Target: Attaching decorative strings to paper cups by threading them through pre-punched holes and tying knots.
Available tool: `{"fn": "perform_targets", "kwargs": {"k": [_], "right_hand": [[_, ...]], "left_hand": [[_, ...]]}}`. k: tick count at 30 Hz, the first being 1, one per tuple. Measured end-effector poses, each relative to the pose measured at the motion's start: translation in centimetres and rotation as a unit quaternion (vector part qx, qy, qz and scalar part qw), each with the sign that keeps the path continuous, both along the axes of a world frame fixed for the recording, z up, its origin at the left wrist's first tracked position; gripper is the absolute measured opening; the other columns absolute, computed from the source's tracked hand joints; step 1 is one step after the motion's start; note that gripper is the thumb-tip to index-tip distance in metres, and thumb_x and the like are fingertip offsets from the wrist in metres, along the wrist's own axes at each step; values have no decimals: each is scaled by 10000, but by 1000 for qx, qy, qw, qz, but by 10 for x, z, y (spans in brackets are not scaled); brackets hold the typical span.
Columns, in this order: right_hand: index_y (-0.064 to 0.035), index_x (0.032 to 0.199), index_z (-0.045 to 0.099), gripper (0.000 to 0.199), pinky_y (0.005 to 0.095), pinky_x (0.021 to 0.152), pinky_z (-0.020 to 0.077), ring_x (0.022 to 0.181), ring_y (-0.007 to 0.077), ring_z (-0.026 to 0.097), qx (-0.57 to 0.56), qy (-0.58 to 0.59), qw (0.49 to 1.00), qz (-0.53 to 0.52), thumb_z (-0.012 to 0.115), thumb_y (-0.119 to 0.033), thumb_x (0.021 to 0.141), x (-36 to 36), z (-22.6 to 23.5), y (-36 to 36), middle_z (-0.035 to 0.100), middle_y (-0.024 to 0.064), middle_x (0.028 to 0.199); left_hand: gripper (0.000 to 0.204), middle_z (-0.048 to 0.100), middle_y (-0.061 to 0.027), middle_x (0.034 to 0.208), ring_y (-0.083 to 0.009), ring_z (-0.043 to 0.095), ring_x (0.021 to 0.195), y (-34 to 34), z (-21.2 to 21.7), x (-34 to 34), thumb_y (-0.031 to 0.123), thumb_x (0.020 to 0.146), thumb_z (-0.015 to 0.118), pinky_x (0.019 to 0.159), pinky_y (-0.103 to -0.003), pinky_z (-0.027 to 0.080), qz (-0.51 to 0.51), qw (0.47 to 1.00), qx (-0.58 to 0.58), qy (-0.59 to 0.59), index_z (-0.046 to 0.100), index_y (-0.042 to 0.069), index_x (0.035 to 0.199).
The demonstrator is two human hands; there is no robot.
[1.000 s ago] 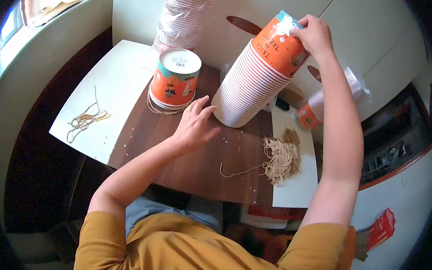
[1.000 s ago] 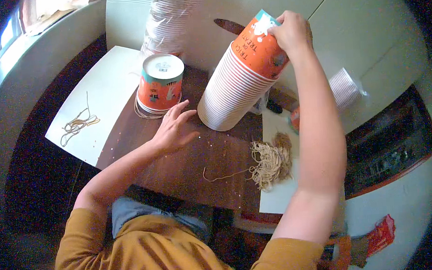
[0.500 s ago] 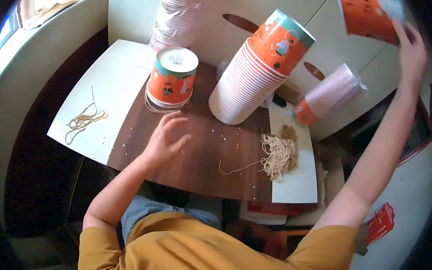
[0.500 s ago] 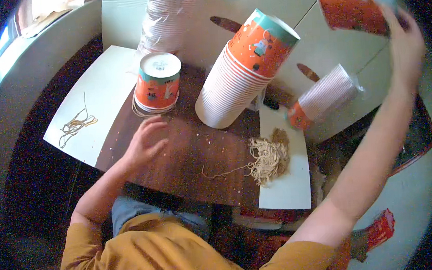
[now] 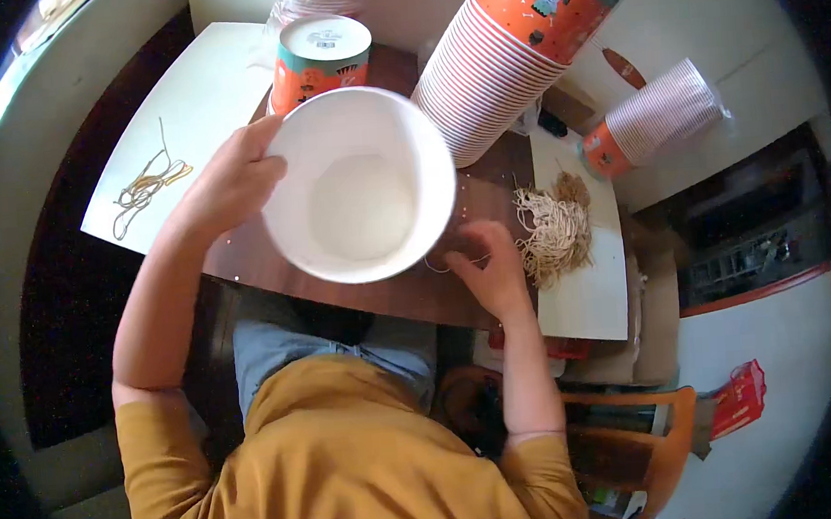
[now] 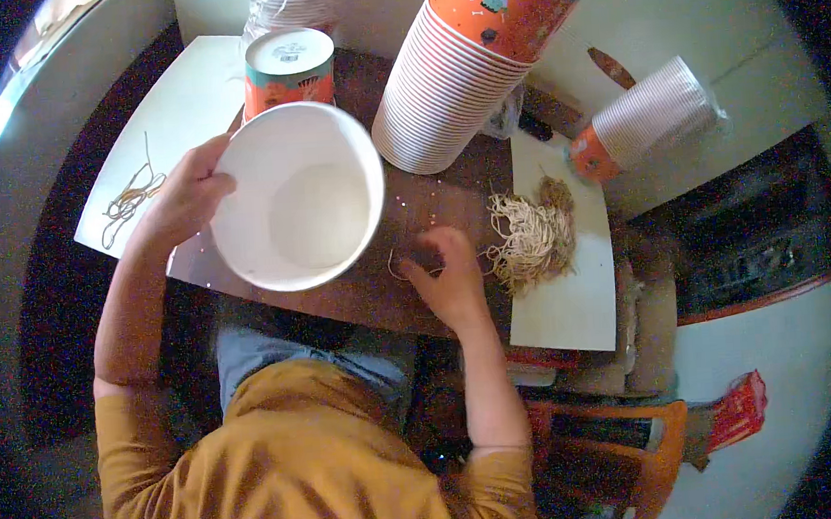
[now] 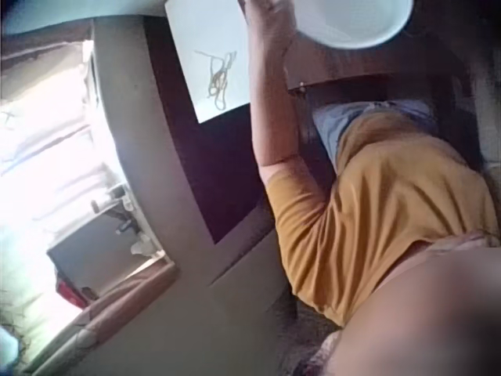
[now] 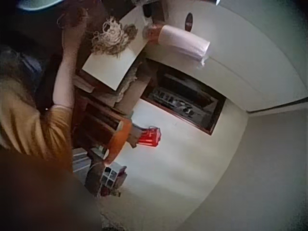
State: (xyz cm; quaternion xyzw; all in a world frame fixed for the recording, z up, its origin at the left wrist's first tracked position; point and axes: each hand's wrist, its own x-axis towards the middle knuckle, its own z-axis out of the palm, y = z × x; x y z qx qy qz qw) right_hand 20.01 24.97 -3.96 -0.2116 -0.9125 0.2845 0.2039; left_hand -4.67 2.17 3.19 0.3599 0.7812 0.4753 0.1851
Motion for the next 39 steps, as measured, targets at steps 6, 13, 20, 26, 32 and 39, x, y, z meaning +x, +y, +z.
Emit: {"fn": "perform_targets", "kwargs": {"k": [6,13,20,26,32,39], "right_hand": [[-61,892,640,202,445,875,418,975,349,519,172,-225,958,33,686,-222,777,-12,-36,4,572,127,996],[-14,833,544,54,273,772,462,829,171,568,-66,49,987,140,554,-32,883,-12,5,19,544,88,906],[-19,915,507,132,304,861,458,908,158,578,-277,101,918,264,513,-144,959,-20,79,12,529,94,1056],[-18,903,516,116,248,786,480,856,104,575,-267,94,910,303,537,-124,947,-35,92,6,565,66,1001],[1,974,529,179,239,773,471,863,89,555,-309,15,922,235,570,-169,936,-38,101,5,573,68,1016],[26,1207,464,346,245,804,485,919,116,585,-454,95,833,302,557,-186,949,-73,139,-44,600,59,970]], "left_hand": [[362,646,-182,914,-250,622,875,-11,14,8,64,746,459,764,-367,469,-3,985,-161,61,557,-16,1085],[306,626,-240,913,-377,601,917,-4,-4,32,137,811,510,817,-439,470,-10,983,-115,140,566,-5,1075],[431,624,-121,1070,-229,619,917,23,34,58,195,752,749,717,-336,520,-110,969,41,219,608,44,1131],[344,682,-161,914,-239,666,767,51,25,68,196,794,704,700,-335,526,-202,972,110,55,653,3,1074],[187,655,-165,722,-267,649,650,44,39,59,155,836,635,626,-349,508,-171,978,85,85,680,-25,854],[87,621,-124,751,-295,620,655,29,86,50,76,790,658,604,-371,498,-175,914,116,347,626,4,830]]}}
